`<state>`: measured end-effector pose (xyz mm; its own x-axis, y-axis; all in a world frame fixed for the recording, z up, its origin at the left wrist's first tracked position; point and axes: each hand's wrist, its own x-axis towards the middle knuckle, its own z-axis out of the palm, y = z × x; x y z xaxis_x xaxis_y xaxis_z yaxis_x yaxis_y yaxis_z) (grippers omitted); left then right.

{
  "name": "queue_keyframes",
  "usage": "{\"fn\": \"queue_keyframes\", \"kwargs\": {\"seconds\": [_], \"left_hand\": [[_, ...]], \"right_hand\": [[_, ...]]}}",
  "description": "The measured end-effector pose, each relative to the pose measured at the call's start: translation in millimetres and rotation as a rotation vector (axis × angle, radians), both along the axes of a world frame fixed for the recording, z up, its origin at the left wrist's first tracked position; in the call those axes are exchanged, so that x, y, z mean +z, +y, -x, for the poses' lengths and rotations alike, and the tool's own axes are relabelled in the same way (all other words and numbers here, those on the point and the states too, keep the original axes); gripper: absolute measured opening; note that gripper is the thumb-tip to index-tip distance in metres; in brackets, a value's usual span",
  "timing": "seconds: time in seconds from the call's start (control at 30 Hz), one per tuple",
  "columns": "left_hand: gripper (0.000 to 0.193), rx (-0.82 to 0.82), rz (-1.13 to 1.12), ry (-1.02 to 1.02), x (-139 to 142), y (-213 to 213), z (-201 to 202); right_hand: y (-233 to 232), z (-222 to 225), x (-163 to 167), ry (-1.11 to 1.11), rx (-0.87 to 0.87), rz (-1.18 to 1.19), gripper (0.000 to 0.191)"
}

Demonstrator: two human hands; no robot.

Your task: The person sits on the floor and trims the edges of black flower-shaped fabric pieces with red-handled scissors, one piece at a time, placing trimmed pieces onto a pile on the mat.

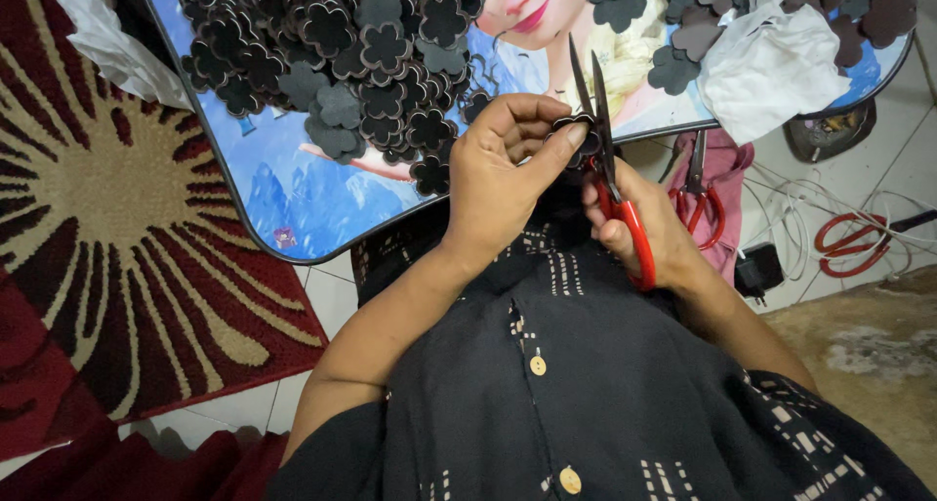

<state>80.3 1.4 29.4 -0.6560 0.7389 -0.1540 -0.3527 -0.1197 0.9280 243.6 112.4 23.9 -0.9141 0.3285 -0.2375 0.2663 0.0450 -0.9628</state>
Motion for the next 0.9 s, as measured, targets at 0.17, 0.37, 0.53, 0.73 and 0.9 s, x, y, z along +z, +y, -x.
{"fn": "queue_keyframes", "kwargs": {"seconds": [0.17,0.37,0.53,0.73,0.9], "left_hand": [[0.022,-0.006,0.012,0.018,2,-1,3],[0.022,-0.024,0.032,0.037,7,-3,8],[0.021,-0.039,0.039,0.069,8,-6,12],[0.021,-0.049,0.043,0.054,5,-6,16],[0.023,-0.034,0.014,0.063,1,-5,16]], "right_hand": [[-1,-1,-2,-0.020,-0.014,-0.010,0.087],[1,-2,2,-0.016,-0.004,-0.043,0.085],[3,-3,4,-0.040,0.014,-0.039,0.081],[8,-7,-2,-0.020,0.023,-0.072,0.075],[11,-13,-6,-0.052,-0.031,-0.010,0.072]]}}
